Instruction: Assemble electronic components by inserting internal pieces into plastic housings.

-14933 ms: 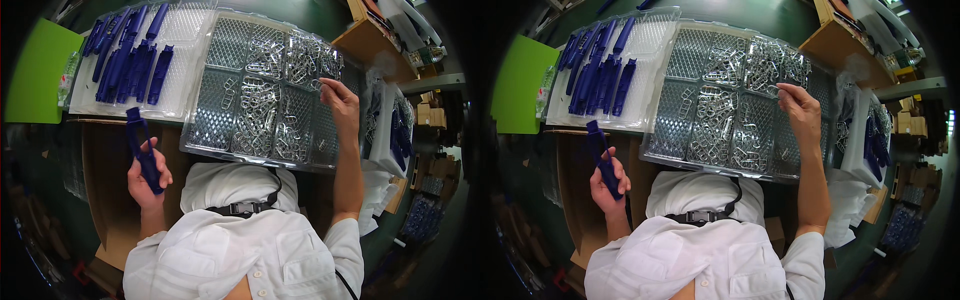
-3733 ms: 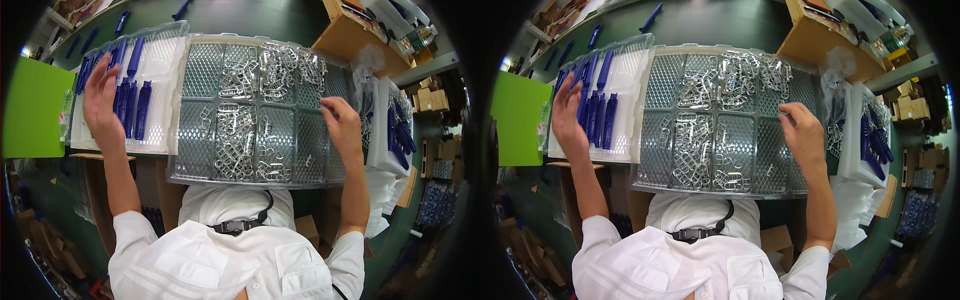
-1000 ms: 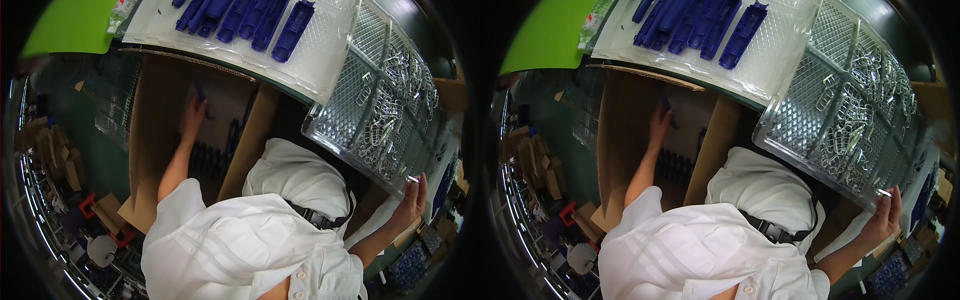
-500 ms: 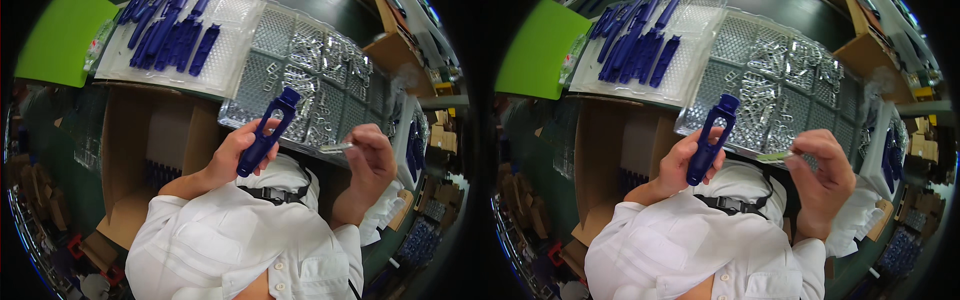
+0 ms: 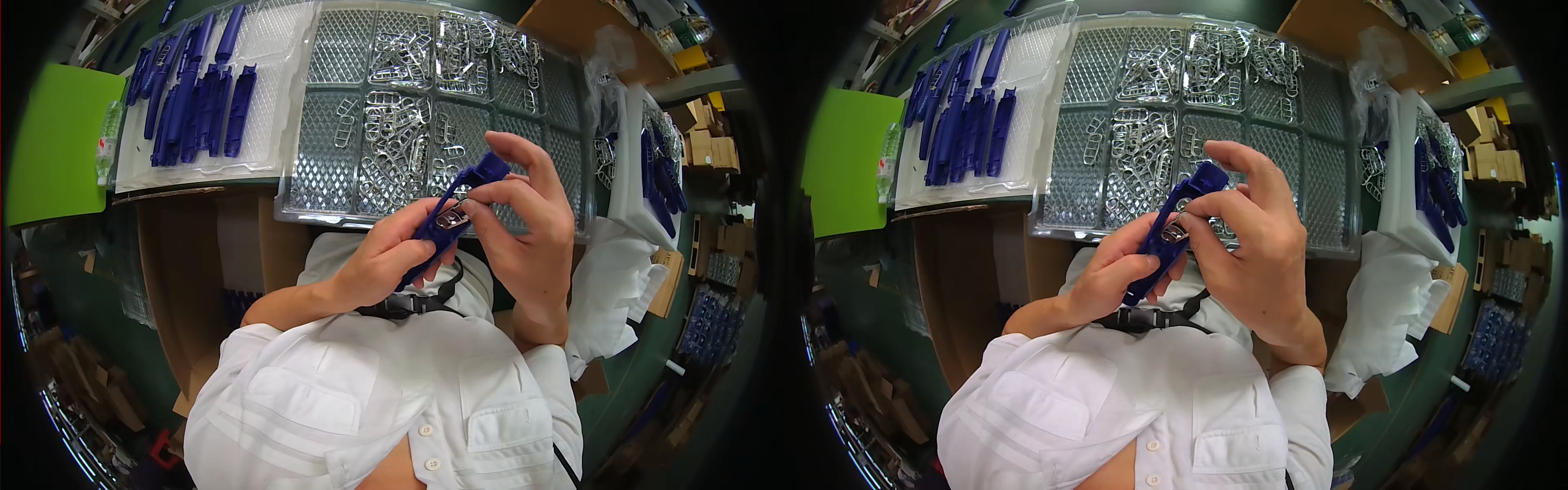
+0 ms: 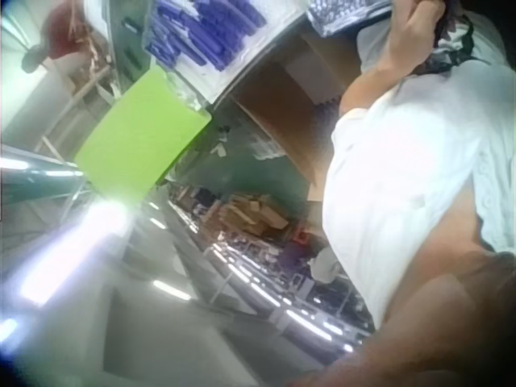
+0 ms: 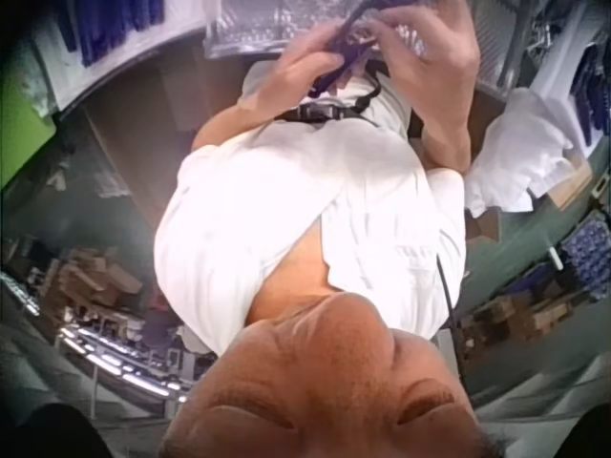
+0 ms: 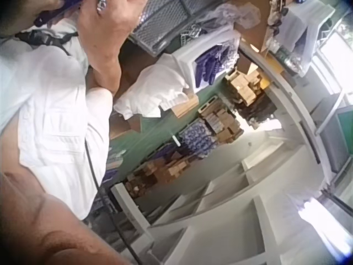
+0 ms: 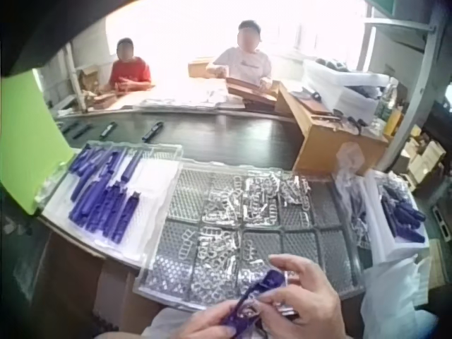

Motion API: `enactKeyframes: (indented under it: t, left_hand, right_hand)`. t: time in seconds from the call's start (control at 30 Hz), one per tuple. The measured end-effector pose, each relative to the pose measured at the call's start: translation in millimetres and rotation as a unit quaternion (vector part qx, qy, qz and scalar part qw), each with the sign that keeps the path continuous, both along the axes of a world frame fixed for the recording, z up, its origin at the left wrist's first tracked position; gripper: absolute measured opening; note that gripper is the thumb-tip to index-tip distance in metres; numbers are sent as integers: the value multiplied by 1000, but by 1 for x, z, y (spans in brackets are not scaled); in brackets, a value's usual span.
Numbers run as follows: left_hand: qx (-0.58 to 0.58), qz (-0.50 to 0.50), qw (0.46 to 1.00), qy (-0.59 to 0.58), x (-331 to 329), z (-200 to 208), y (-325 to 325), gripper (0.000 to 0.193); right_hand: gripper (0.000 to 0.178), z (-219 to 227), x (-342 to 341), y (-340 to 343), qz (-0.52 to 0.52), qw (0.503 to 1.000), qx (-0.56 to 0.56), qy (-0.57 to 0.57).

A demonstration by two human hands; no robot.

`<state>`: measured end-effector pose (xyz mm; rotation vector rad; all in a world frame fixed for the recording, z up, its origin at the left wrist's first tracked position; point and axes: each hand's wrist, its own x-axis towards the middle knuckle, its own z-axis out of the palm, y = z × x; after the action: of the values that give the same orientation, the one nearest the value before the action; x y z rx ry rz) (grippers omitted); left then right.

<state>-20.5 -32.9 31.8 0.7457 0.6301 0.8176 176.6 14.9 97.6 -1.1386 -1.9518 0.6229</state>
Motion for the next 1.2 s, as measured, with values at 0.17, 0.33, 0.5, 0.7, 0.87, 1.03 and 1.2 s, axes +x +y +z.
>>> enactKeyframes:
  t: [0.17,0.33,0.5,0.7,0.87,1.03,1.2]
  left_hand:
    - [5,22,1000,22,5,-5,2,53]
    - [31,16,998,46,4,-10,3,48]
    - [51,21,996,72,2,-13,6,40]
    - [208,74,962,160,4,-17,6,30]
    - [173,67,969,163,9,-15,14,18]
    - [151,96,964,195,15,-14,21,24]
    - [138,117,959,218,18,-26,26,21]
  right_hand:
    - [15,1,2,3,3,1000,-3,-30]
    - [14,-5,-4,3,0,999,3,-46]
    - [22,-22,-3,6,-3,992,74,-104]
    - [42,-8,-17,-5,-112,993,-27,20]
    - [38,-25,0,-2,-63,992,-107,-29]
    - [32,-37,-2,-2,-68,994,-87,-10]
    - [31,-43,-5,1,-76,994,-78,-14]
